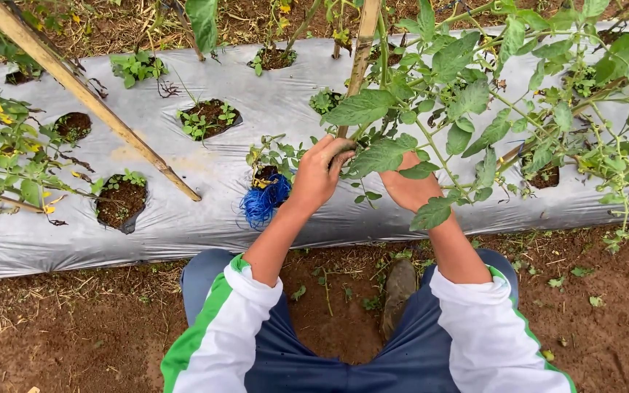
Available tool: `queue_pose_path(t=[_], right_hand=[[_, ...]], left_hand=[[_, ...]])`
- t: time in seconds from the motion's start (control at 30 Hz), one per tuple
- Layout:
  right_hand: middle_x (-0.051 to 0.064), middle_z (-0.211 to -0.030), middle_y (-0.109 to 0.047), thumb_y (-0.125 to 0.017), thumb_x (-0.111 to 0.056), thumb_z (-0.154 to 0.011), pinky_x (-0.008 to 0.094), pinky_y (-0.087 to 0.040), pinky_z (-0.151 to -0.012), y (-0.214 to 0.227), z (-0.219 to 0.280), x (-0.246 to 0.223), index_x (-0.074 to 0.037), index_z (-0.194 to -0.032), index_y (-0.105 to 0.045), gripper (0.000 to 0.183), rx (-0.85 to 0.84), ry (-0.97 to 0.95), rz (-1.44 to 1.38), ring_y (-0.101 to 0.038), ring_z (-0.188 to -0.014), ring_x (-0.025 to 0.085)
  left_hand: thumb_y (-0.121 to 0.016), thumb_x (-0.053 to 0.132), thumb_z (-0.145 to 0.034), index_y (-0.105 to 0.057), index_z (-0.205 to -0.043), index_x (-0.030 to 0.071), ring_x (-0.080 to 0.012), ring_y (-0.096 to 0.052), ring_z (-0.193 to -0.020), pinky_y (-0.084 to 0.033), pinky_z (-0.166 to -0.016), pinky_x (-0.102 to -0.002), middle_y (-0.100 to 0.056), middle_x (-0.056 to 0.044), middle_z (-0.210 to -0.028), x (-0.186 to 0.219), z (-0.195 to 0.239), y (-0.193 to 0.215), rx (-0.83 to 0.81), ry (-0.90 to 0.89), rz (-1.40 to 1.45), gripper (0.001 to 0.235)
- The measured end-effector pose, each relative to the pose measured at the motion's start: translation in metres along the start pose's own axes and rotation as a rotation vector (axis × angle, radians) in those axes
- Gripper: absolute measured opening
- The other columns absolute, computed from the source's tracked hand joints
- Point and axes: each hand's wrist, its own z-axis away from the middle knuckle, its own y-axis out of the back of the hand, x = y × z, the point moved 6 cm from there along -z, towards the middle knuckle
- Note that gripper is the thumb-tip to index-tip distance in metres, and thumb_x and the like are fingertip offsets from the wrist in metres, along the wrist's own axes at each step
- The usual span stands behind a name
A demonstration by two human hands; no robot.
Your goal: Pruning tomato plants by cutting off suckers and extra leaves using pruning shears
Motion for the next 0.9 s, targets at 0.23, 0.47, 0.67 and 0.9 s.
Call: queue_pose_path(t=[0.23, 0.47, 0.67, 0.9], right_hand=[[0.015, -0.152, -0.039, -0.032, -0.049, -0.108, 0.055, -0.027, -0.126, -0.032, 0.011, -0.031, -0.007, -0.144, -0.042, 0.056, -0.027, -0.042, 0.242, -0.040, -0.142, 0.038], [0.019, -0.157, -0.033, -0.035, -0.053, -0.105, 0.060, -0.027, -0.124, -0.062, 0.023, -0.066, -0.007, -0.150, -0.037, 0.065, -0.049, -0.087, 0.541, -0.036, -0.144, 0.041], [0.022, -0.161, -0.028, -0.037, -0.056, -0.102, 0.063, -0.027, -0.123, -0.088, 0.032, -0.099, -0.006, -0.154, -0.033, 0.072, -0.066, -0.124, 0.784, -0.033, -0.145, 0.044], [0.029, -0.163, -0.022, -0.036, -0.055, -0.102, 0.072, -0.022, -0.122, -0.109, 0.033, -0.121, -0.002, -0.158, -0.027, 0.077, -0.124, -0.122, 0.953, -0.025, -0.148, 0.052]], left_hand=[[-0.065, 0.017, -0.107, -0.074, -0.111, 0.017, -0.0299, -0.070, -0.075, -0.059, -0.069, -0.038, -0.060, -0.007, -0.082, -0.002, -0.003, 0.001, -0.006, 0.035, 0.085, 0.010], [-0.065, 0.016, -0.106, -0.074, -0.109, 0.016, -0.0323, -0.069, -0.075, -0.059, -0.069, -0.039, -0.061, -0.007, -0.082, -0.001, -0.004, -0.002, -0.054, -0.004, 0.070, 0.010], [-0.063, 0.012, -0.107, -0.073, -0.110, 0.014, -0.0339, -0.069, -0.076, -0.058, -0.071, -0.040, -0.064, -0.010, -0.083, 0.003, -0.007, -0.001, -0.108, -0.022, 0.120, 0.011], [-0.063, 0.016, -0.107, -0.075, -0.111, 0.016, -0.0304, -0.071, -0.077, -0.059, -0.073, -0.040, -0.067, -0.010, -0.083, -0.012, -0.006, -0.009, -0.111, -0.009, 0.157, 0.012]])
